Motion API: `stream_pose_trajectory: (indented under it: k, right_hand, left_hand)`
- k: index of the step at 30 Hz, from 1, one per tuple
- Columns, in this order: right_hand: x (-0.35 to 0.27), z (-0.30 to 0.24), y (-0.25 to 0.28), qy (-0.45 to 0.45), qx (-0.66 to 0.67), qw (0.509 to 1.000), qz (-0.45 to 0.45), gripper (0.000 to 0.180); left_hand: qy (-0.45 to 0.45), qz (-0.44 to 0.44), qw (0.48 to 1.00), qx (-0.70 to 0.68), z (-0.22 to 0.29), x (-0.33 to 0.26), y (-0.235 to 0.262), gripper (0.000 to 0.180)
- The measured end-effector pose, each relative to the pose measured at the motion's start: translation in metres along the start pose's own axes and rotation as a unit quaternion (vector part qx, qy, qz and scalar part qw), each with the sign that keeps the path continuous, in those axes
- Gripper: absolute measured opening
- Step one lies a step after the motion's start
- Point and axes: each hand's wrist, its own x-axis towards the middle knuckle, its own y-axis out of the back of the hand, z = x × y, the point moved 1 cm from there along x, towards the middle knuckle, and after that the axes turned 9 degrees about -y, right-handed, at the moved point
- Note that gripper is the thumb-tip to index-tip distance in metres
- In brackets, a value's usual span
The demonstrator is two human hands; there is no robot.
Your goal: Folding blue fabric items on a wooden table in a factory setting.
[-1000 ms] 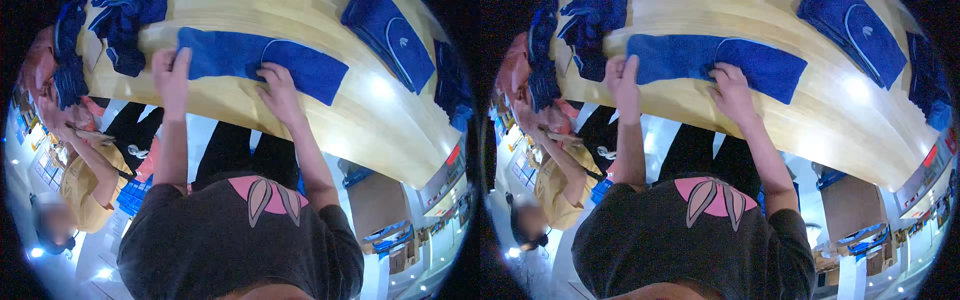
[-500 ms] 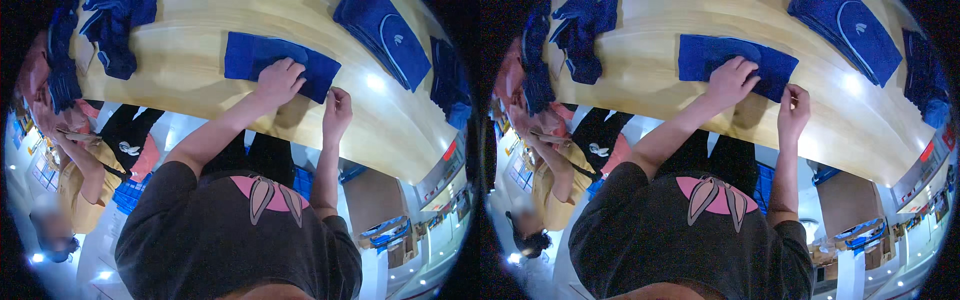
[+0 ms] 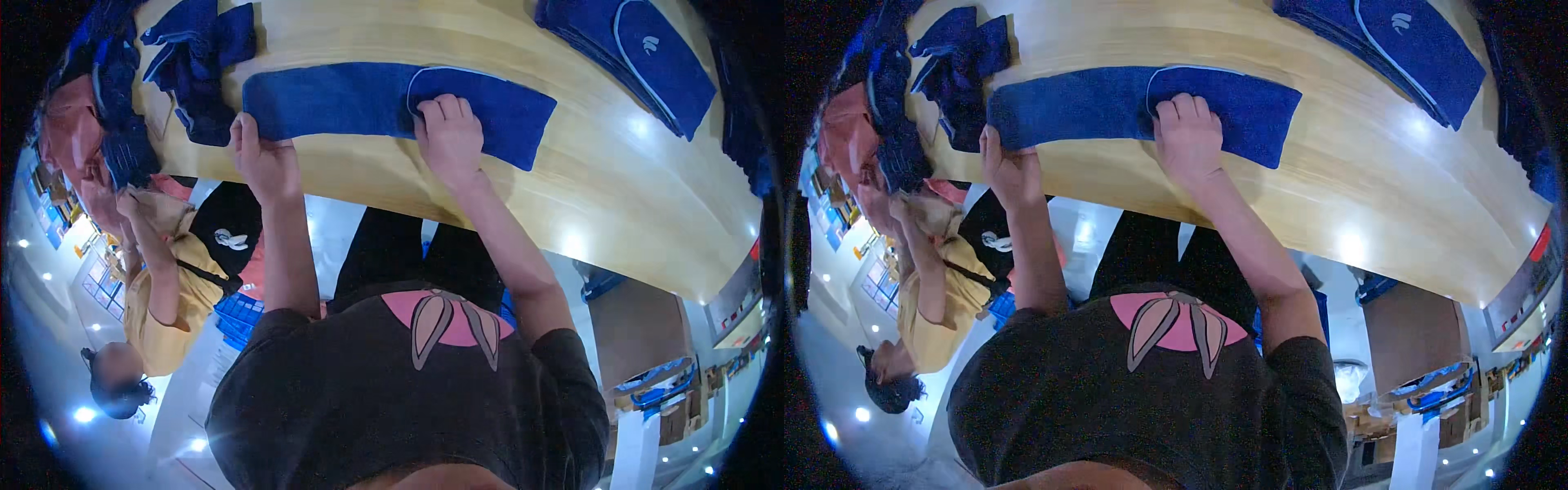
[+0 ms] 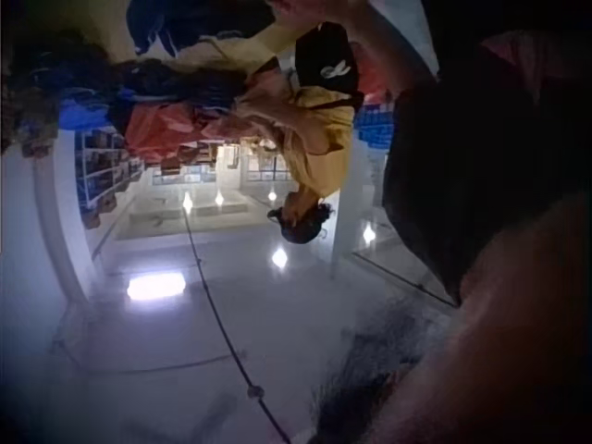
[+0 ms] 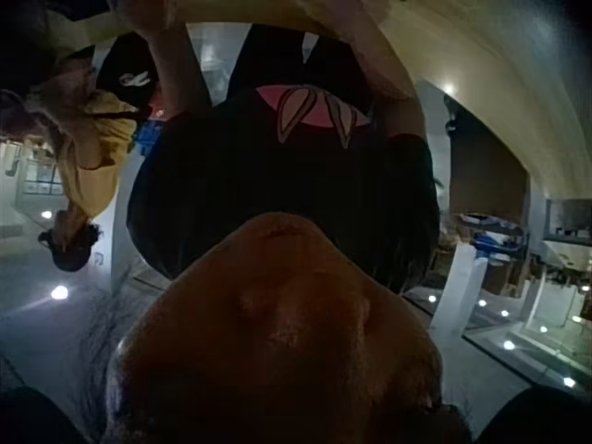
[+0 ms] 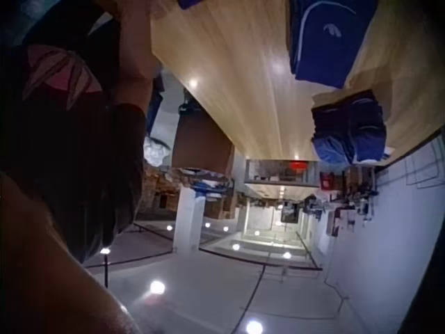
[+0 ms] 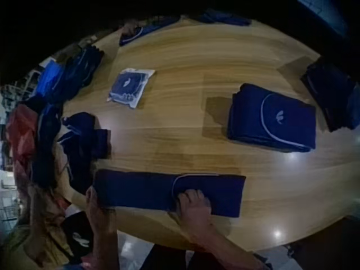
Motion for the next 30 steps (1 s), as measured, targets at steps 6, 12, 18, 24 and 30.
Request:
stream_pose_trajectory:
  k: [6, 12, 18, 24, 30]
  right_hand:
    - [-0.001, 0.025, 0.028, -0.204, 0.416, 0.863, -0.200, 0.017]
    - [-0.034, 0.138, 0.108, -0.356, 0.792, 0.494, 0.048, 0.068]
    - [-0.077, 0.159, 0.145, -0.356, 0.770, 0.514, 0.121, 0.063]
    - [-0.031, 0.069, 0.117, -0.059, 0.617, 0.767, -0.166, 0.033]
    - [-0.020, 0.011, 0.037, -0.030, 0.197, 0.967, -0.159, 0.035]
  left_hand:
    - [-0.033, -0.031, 0.999, 0.029, -0.028, -0.013, 0.003, 0.010]
    - [-0.109, -0.221, 0.951, 0.187, -0.046, -0.075, -0.056, 0.020]
    - [-0.213, -0.492, 0.759, 0.371, -0.136, -0.112, -0.068, 0.019]
    - [-0.110, -0.232, 0.913, 0.317, -0.096, -0.087, -0.040, 0.012]
    - [-0.071, -0.191, 0.882, 0.425, -0.102, -0.038, 0.000, 0.038]
